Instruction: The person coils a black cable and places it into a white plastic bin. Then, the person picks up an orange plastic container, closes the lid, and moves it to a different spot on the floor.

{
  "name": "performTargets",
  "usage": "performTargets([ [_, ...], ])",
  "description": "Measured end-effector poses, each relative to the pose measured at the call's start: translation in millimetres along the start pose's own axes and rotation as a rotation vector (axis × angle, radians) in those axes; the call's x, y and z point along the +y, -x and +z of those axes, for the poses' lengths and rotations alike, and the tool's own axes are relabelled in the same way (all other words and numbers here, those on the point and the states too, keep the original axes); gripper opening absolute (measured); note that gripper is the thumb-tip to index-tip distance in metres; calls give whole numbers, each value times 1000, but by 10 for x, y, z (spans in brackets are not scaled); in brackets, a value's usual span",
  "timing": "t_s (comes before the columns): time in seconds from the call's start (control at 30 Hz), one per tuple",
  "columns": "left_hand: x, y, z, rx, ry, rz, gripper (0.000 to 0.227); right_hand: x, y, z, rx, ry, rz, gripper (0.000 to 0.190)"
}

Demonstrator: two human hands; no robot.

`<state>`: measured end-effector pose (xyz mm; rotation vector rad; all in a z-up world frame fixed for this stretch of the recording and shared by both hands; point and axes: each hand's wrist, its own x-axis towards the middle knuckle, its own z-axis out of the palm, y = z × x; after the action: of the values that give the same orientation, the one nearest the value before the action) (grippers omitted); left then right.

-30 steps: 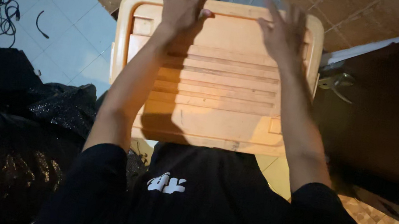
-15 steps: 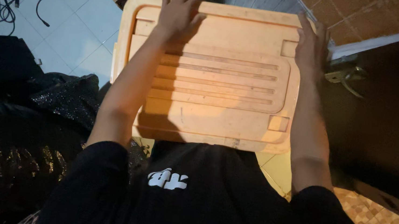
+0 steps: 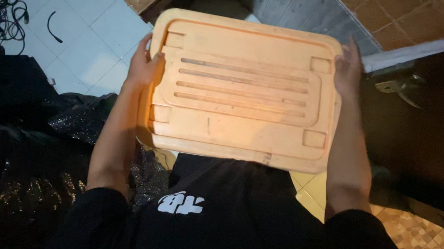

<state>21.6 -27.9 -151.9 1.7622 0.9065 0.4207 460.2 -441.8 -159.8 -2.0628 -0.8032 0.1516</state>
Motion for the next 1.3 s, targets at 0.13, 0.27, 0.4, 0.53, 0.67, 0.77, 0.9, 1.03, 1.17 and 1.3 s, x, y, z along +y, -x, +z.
performTargets([
  [0.13,-196,91,-202,76,-113,199,56,-70,460,340,-130,205,161,75],
  [0.27,-411,112,-340,52,-102,-20,54,-237,675,625,-135,-6,-49,69],
  [0.4,-771,247,-310,-36,-143,-326,61,-457,936,930,-501,365,316,56],
  [0.53,-889,453,-318,-51,-172,-425,63,-484,929,1143,-653,347,385,60],
  [0.67,-326,626,-399,35,-63,-545,66,-316,634,1376,-787,441,372,67],
  [0.77,775,981,-590,172,228,-693,69,-278,357,1686,-895,654,387,62],
  [0.9,2254,1557,-905,365,624,-869,73,-435,-55,2135,-1088,714,330,72],
  [1.03,2682,1291,-987,481,775,-785,75,-646,-514,2514,-1186,813,205,80],
  [1.17,2952,1215,-1036,598,874,-812,70,-828,-923,2834,-1260,818,149,78],
  [1.3,3169,1092,-1167,663,844,-938,62,-967,-1089,3083,-1380,840,27,76],
])
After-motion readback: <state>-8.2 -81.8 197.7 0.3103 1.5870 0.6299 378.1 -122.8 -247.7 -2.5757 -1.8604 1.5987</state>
